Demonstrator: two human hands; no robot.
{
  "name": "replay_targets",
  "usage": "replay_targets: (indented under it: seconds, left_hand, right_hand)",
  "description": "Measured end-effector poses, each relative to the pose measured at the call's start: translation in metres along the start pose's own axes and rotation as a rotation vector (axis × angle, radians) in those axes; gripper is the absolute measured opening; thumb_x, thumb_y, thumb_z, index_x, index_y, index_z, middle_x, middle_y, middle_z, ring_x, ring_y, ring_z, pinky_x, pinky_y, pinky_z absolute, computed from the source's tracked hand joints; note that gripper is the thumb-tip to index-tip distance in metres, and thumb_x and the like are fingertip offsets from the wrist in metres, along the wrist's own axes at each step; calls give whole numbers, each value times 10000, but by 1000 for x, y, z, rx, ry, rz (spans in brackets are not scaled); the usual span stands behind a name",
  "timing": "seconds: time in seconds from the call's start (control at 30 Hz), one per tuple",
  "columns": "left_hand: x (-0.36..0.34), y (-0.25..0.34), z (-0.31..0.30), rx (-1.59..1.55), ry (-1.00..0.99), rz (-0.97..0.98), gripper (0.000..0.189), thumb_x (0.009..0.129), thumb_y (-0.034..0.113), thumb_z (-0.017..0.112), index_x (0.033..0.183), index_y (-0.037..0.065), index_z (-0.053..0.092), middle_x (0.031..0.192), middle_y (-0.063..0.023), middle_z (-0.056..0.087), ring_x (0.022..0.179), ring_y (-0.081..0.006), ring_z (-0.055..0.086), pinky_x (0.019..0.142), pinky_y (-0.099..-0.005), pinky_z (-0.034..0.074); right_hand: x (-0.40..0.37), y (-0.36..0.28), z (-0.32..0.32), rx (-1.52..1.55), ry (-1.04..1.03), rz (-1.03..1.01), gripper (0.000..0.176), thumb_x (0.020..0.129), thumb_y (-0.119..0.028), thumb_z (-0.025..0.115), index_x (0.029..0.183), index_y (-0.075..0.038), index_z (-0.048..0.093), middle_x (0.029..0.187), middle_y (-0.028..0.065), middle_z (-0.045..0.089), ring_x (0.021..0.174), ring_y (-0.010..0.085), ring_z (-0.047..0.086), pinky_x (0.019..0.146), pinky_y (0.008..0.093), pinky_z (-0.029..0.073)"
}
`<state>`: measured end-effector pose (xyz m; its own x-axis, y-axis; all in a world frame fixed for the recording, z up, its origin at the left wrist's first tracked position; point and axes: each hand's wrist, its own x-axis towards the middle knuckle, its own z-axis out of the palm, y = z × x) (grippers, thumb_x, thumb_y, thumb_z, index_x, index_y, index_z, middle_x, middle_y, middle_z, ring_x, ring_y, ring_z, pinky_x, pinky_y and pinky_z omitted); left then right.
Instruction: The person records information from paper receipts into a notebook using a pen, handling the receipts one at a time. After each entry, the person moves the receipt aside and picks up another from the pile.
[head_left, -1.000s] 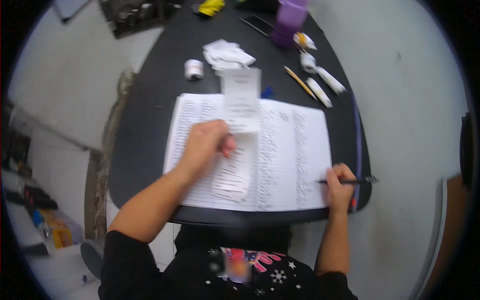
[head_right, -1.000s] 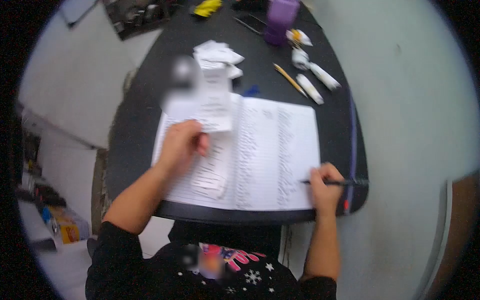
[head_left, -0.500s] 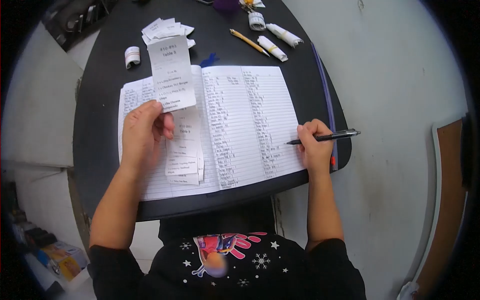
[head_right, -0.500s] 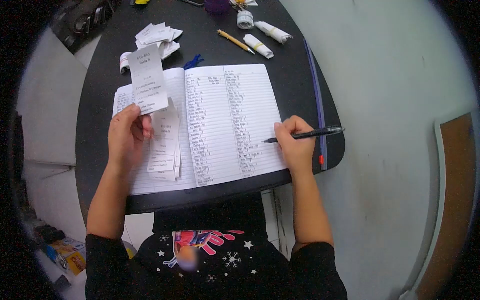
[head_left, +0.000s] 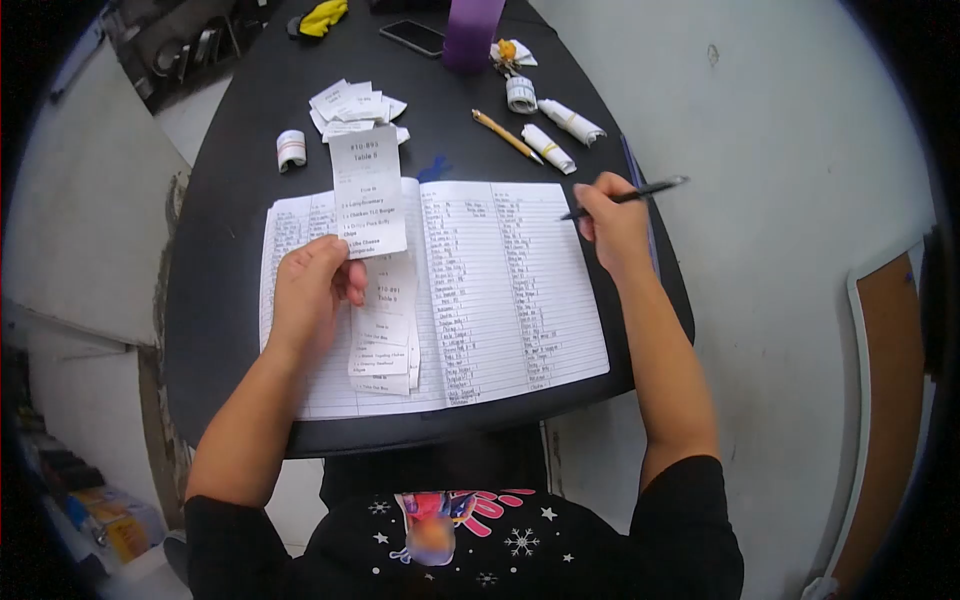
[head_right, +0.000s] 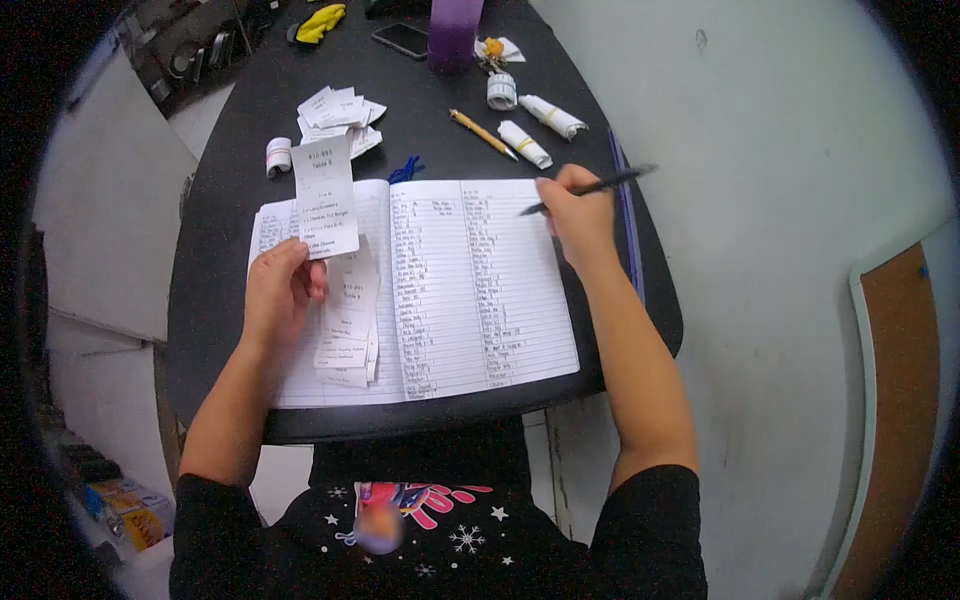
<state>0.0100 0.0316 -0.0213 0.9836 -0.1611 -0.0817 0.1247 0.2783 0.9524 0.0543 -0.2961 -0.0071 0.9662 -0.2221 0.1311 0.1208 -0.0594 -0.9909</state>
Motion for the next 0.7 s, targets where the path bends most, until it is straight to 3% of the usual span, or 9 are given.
replay_targets:
  seconds: [0.27,0.4,0.6,0.7]
  left_hand:
    - [1,2,-4,-19,31,-20,254,911,170,442,777,-2,572,652,-66,563,545,-115,490,556,-246,425]
    - [0,5,1,-3,60,-46,258,911,165,432,779,-7,572,646,-67,560,551,-116,488,562,-248,420]
    - [1,5,0,-44,53,-44,265,913,161,420,756,-3,557,629,-72,557,540,-113,489,555,-248,425]
    - [1,5,0,-16,46,-25,263,915,164,423,750,2,549,629,-75,562,535,-113,492,550,-247,428]
  right_hand:
    - [50,46,2,-101,-69,-1,309,780,-36,618,575,-106,398,514,-8,425,386,59,383,351,219,294]
    - [43,40,-1,29,-3,59,296,760,-64,635,560,-89,419,500,-22,425,413,47,362,381,231,278]
    - [48,48,-2,-267,45,-19,288,739,-83,647,549,-63,431,498,-26,442,457,52,383,427,241,295]
    - [47,46,1,-372,46,-128,316,781,-61,629,560,-90,405,485,-21,437,404,44,397,379,213,290]
